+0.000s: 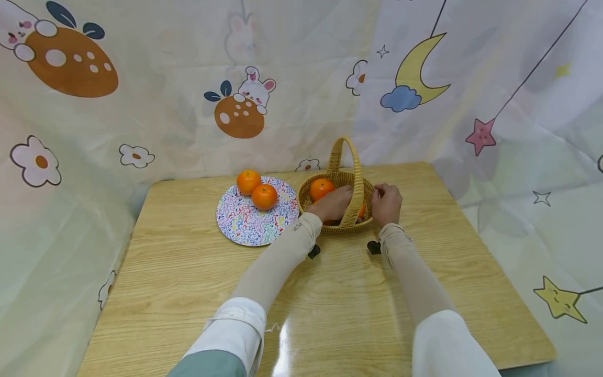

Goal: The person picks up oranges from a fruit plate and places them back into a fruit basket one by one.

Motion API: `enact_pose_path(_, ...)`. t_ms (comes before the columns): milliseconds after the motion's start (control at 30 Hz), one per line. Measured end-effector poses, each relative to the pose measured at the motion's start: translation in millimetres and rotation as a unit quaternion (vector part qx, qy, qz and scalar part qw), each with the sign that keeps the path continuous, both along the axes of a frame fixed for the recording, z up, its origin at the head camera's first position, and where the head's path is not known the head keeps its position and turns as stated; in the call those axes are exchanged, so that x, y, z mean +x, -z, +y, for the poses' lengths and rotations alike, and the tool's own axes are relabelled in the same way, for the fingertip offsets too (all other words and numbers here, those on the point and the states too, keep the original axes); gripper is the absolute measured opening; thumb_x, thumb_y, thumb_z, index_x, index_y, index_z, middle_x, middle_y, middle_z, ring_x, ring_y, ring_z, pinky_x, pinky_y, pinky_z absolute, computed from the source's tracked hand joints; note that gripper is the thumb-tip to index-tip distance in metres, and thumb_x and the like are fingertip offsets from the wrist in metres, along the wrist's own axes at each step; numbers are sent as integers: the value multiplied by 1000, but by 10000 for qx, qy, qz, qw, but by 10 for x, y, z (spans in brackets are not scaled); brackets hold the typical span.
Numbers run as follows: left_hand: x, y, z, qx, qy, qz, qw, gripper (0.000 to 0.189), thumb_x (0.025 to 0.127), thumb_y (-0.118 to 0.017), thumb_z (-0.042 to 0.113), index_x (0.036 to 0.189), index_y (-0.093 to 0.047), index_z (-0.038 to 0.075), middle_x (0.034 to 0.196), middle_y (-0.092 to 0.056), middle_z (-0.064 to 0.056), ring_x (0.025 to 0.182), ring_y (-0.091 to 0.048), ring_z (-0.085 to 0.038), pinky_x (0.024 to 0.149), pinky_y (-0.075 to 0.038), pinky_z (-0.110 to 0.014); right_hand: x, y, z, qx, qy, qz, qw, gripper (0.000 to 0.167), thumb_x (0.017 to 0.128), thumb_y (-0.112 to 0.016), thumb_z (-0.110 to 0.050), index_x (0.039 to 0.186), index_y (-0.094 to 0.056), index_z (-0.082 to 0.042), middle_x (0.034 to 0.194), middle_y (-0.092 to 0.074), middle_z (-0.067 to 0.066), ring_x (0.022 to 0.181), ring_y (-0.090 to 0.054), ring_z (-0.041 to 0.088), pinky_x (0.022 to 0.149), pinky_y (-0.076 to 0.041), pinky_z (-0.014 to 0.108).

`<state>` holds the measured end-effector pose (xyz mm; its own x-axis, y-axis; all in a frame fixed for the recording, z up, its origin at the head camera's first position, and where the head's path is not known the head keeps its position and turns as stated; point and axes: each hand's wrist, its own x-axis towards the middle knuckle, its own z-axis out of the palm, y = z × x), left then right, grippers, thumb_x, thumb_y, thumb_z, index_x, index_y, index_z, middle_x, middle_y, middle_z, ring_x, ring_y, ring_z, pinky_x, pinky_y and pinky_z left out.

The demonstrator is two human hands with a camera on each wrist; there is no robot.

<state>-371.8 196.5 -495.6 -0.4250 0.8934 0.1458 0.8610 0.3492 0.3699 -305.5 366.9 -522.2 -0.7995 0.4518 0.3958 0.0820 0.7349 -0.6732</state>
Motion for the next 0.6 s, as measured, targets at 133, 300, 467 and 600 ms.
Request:
enact_pose_path(133, -14, 20, -14, 62, -99, 61, 9999, 55, 83, -76, 44, 125, -61, 12, 118, -57, -2, 111, -50, -14, 97, -40, -24, 4, -13, -13, -26, -7, 13, 10000, 24, 99, -54, -12, 112, -69, 1, 96, -56, 18, 86, -54, 34, 74, -48, 45)
enact_pose_path(300, 0, 6, -46, 270, -89, 22, 9996, 55, 83, -77, 41, 126, -61, 11, 120, -56, -2, 113, -50, -14, 99, -39, -24, 4, -38, -37, -27, -8, 10, 10000, 25, 99, -53, -11, 112, -69, 2, 96, -56, 19, 86, -53, 34, 73, -47, 45)
enact_pose_path(467, 24, -27, -71, 519, -2, -28, 9986, 55, 83, -78, 38, 127, -59, 10, 125, -54, -3, 117, -48, -15, 102, -35, -21, 3, -58, -37, -119, 32, -13, 9999, 25, 99, -53, -12, 113, -69, 2, 97, -56, 18, 87, -53, 33, 74, -47, 45)
enact_pose_path(600, 31, -69, -117, 666, -46, -153, 9977, 50, 86, -76, 28, 128, -58, 7, 125, -55, -5, 118, -49, -16, 103, -35, -20, 9, -30, -35, -192, 22, -41, 9998, 25, 99, -53, -11, 114, -69, 2, 97, -57, 18, 88, -53, 33, 75, -48, 45)
